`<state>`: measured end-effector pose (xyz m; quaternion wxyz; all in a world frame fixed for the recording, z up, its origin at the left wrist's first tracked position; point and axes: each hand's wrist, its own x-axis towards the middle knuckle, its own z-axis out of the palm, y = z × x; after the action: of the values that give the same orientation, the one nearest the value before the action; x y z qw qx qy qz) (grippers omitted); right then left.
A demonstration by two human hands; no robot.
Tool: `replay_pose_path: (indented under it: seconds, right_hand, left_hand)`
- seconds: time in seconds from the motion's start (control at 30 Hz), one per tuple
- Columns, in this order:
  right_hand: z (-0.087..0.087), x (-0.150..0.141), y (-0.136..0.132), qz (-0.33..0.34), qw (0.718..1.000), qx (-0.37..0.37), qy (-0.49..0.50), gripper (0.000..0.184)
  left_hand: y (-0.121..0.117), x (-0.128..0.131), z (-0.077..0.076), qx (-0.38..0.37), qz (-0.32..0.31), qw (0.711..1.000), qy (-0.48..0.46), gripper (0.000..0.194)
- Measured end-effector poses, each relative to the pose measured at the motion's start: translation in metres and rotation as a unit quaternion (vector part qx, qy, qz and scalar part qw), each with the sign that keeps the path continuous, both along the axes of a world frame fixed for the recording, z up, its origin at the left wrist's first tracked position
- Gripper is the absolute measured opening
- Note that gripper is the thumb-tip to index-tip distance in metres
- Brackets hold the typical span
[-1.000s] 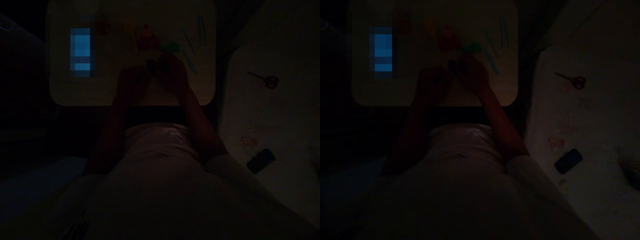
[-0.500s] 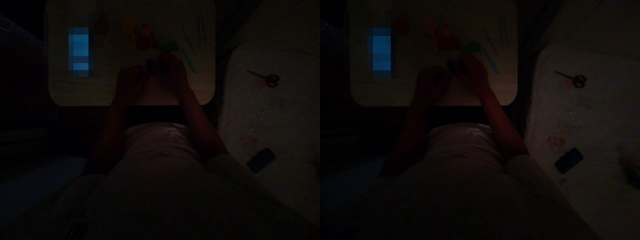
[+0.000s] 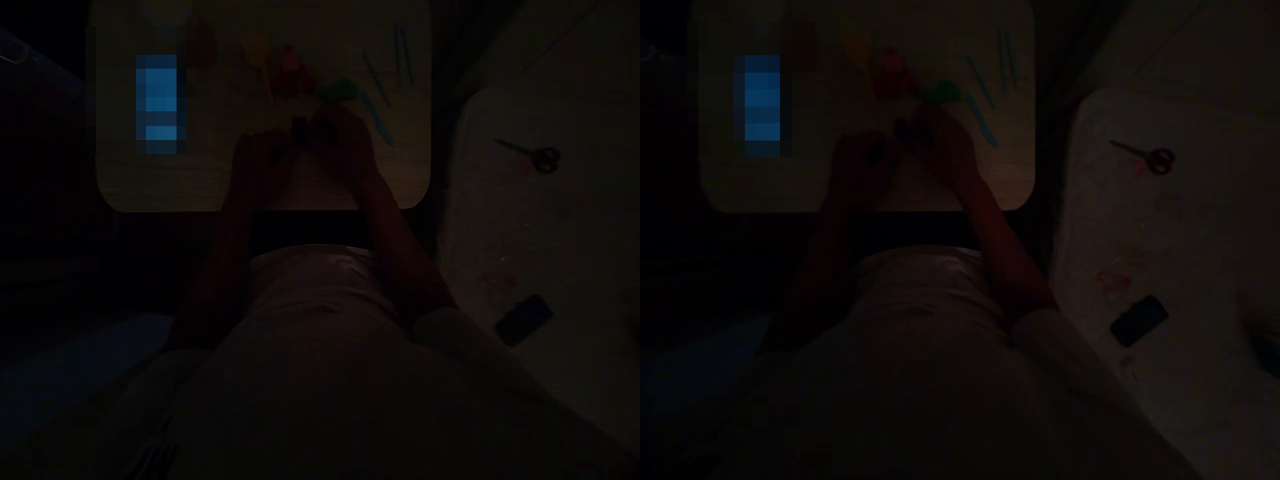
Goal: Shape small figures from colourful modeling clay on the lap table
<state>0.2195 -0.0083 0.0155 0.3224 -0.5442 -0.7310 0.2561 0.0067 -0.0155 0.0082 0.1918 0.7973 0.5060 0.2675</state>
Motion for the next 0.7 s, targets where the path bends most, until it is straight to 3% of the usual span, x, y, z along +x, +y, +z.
replay_pose_path:
  seconds: [0.7]
  right_hand:
    - [0.0005,-0.0001,0.0004,-0.001,1.000,0.016,-0.018,0.021]
  left_hand:
    - [-0.0014,0.0000,0.0032,-0.043,0.004,0.999,0.001,0.029]
